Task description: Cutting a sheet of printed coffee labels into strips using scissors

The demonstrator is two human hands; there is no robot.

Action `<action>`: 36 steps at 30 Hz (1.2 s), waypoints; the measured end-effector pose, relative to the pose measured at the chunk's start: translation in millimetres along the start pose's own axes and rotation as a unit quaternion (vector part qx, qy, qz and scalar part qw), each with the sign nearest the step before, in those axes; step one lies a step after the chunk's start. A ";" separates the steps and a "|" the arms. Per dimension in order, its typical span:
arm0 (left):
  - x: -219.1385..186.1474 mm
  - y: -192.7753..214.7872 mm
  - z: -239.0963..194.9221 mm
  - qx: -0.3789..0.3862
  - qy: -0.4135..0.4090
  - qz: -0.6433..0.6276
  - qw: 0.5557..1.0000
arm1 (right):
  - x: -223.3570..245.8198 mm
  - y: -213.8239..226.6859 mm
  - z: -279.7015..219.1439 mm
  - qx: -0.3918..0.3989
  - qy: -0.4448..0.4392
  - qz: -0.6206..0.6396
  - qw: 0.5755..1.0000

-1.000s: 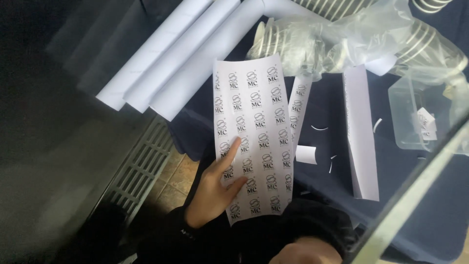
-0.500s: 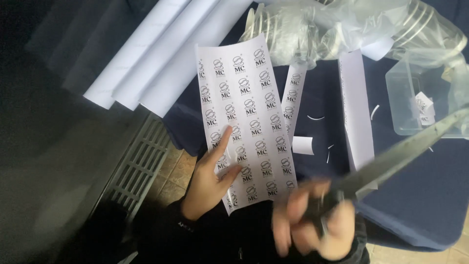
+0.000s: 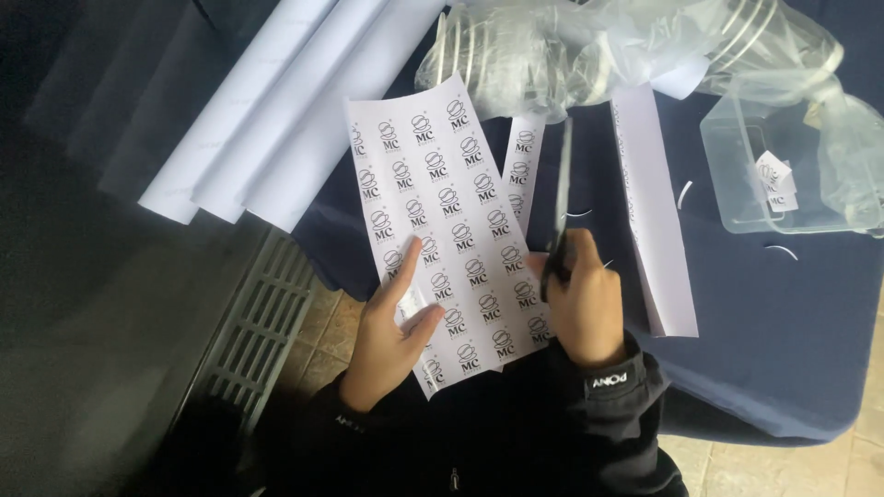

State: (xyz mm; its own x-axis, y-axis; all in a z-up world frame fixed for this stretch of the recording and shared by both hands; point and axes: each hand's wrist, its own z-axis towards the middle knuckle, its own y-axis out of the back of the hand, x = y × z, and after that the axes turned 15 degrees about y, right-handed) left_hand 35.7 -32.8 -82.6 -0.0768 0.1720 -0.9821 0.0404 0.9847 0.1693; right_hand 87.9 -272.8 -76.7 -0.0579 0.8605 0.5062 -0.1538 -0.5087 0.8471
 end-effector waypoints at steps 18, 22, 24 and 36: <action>4.5 4.9 7.3 0.023 -0.024 -0.007 0.999 | 29.2 10.9 20.6 -0.026 -0.036 0.063 0.997; -17.0 10.7 2.1 -0.031 -0.065 0.008 0.997 | 32.5 65.8 -7.0 -0.062 -0.092 -0.014 0.994; -33.3 14.6 -3.1 -0.024 -0.009 -0.030 0.999 | 16.7 97.8 -23.6 -0.090 -0.029 0.017 0.995; -43.7 9.6 2.0 -0.001 0.029 -0.035 0.999 | -101.2 140.3 59.3 0.056 0.046 0.056 0.996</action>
State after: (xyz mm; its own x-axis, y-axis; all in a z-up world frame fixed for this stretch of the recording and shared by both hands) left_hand 41.4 -30.9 -38.2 -0.1372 0.1035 -0.9851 0.0299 0.9945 0.1003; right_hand 130.7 -433.0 0.5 -0.1604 0.7939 0.5865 -0.0302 -0.5978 0.8010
